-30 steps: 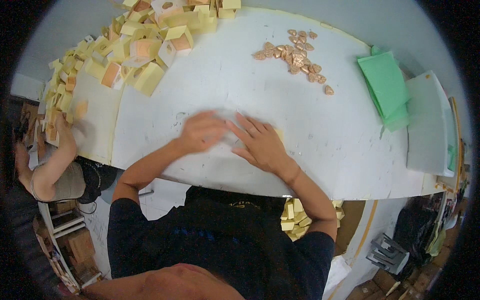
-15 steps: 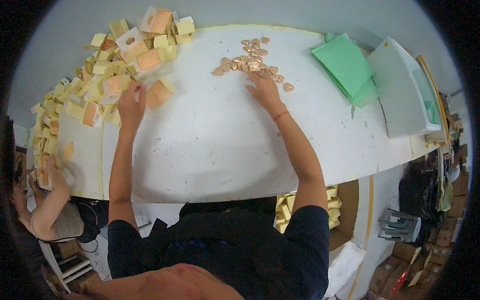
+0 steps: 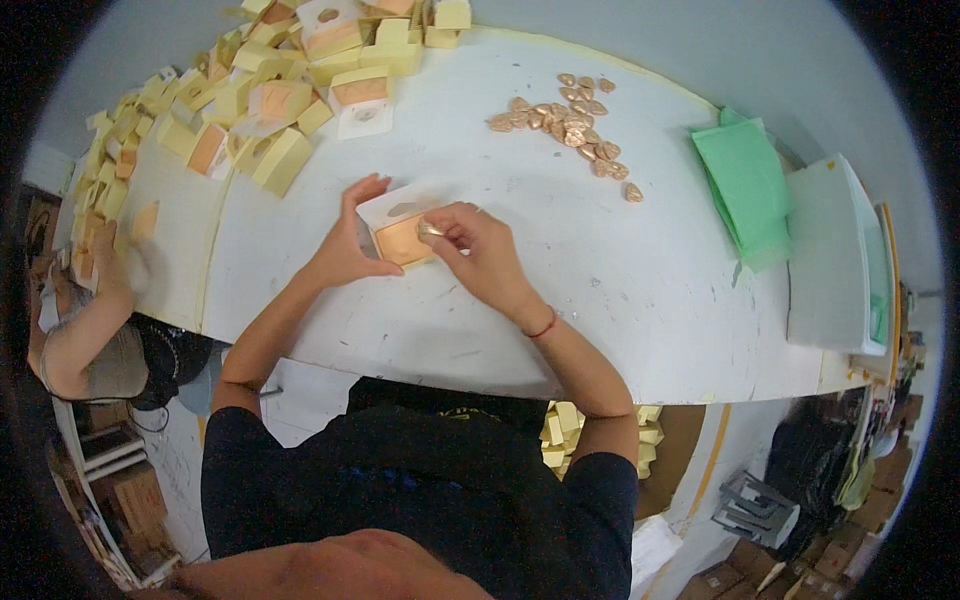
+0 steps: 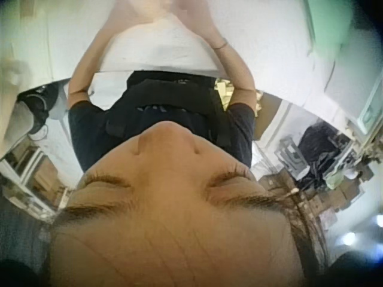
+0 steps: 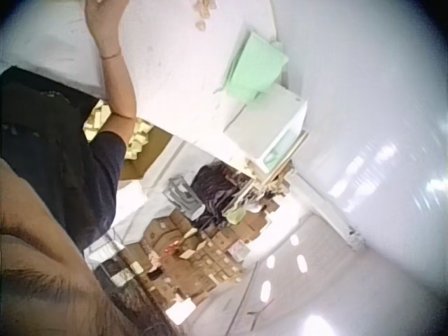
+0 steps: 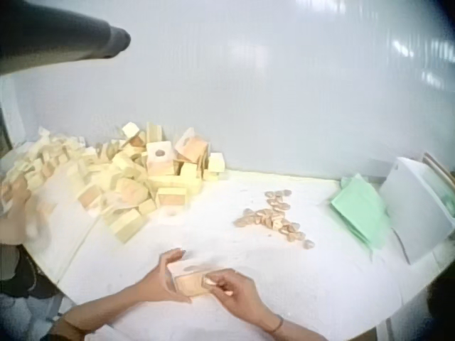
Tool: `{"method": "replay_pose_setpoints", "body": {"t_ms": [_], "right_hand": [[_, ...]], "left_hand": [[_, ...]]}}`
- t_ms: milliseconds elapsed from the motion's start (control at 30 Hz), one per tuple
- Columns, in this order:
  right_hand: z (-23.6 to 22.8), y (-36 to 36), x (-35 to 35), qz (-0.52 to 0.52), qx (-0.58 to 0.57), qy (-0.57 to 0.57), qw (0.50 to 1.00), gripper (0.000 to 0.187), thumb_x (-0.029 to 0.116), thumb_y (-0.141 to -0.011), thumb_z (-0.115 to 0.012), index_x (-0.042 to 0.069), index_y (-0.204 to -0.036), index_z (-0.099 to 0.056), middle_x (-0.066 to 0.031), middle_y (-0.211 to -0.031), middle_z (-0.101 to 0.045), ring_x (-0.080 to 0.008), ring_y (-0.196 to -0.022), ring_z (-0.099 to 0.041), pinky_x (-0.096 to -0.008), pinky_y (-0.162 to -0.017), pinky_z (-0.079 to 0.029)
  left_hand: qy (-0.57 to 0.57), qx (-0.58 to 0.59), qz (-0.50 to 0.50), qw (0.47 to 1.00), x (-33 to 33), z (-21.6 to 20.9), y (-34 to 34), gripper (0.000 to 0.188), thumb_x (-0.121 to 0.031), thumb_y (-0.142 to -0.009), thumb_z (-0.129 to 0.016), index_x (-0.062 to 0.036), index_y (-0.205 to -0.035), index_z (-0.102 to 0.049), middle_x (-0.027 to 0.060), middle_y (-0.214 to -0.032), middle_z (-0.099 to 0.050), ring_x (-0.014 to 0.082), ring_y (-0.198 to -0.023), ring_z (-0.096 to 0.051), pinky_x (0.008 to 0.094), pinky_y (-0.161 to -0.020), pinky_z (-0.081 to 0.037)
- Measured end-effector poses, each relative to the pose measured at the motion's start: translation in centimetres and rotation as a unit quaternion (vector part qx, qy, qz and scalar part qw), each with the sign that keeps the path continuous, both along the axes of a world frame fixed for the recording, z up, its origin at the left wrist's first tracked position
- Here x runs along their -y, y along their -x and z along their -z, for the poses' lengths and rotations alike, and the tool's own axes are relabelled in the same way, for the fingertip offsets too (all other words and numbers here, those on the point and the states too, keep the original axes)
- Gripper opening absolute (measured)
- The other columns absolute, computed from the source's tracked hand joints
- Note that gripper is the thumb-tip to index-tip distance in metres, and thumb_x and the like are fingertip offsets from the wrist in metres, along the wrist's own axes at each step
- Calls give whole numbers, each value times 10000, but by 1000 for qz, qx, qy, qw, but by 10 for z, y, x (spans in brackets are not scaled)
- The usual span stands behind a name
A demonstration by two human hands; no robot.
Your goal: The person places gold-wrapped heart-shaped chocolates into small yellow boxes on a white table. They open each box, insert one or two chocolates, close the box, and set it aside. The process repeats continuously with a steady rhythm.
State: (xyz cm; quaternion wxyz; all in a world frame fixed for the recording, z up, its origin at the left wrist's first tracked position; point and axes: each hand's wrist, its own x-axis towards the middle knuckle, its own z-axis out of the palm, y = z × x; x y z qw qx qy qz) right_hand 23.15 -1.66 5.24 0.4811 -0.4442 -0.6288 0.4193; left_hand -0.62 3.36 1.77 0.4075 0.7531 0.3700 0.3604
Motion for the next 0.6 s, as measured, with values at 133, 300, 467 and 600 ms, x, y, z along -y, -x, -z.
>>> {"method": "replay_pose_setpoints", "body": {"t_ms": [133,300,467,600], "right_hand": [[26,29,-5,99,264,-234,930,146,127,-798,-793,76,-907,-710,-64,-862,-696,-217,-832,-653,-315,-664,-545],[35,29,-1,119,364,-314,869,163,171,-741,-814,122,-848,-702,-4,-744,-604,-218,-778,-547,-358,-703,-400],[22,22,5,106,342,-277,892,221,139,-741,-807,152,-954,-751,15,-840,-618,-216,-886,-540,-379,-761,-373],[19,18,-1,51,335,-305,890,255,114,-755,-790,162,-1004,-759,-2,-893,-632,-207,-940,-541,-371,-781,-368]], "left_hand": [[30,-40,17,999,14,10,-11,1214,-301,-599,-934,33,-1495,-187,242,-1426,-415,377,-1315,-437,446,-1109,-369],[-62,-127,-42,989,26,17,-18,999,-262,-673,-872,37,-1444,-313,255,-1363,-466,404,-1234,-474,457,-1043,-410],[-20,-123,-34,992,27,9,-21,924,-212,-689,-836,12,-1437,-341,244,-1327,-484,407,-1210,-473,461,-1022,-420],[-24,-130,-25,991,29,7,-19,885,-158,-697,-791,-23,-1449,-344,237,-1305,-488,408,-1193,-469,455,-1012,-427]]}}
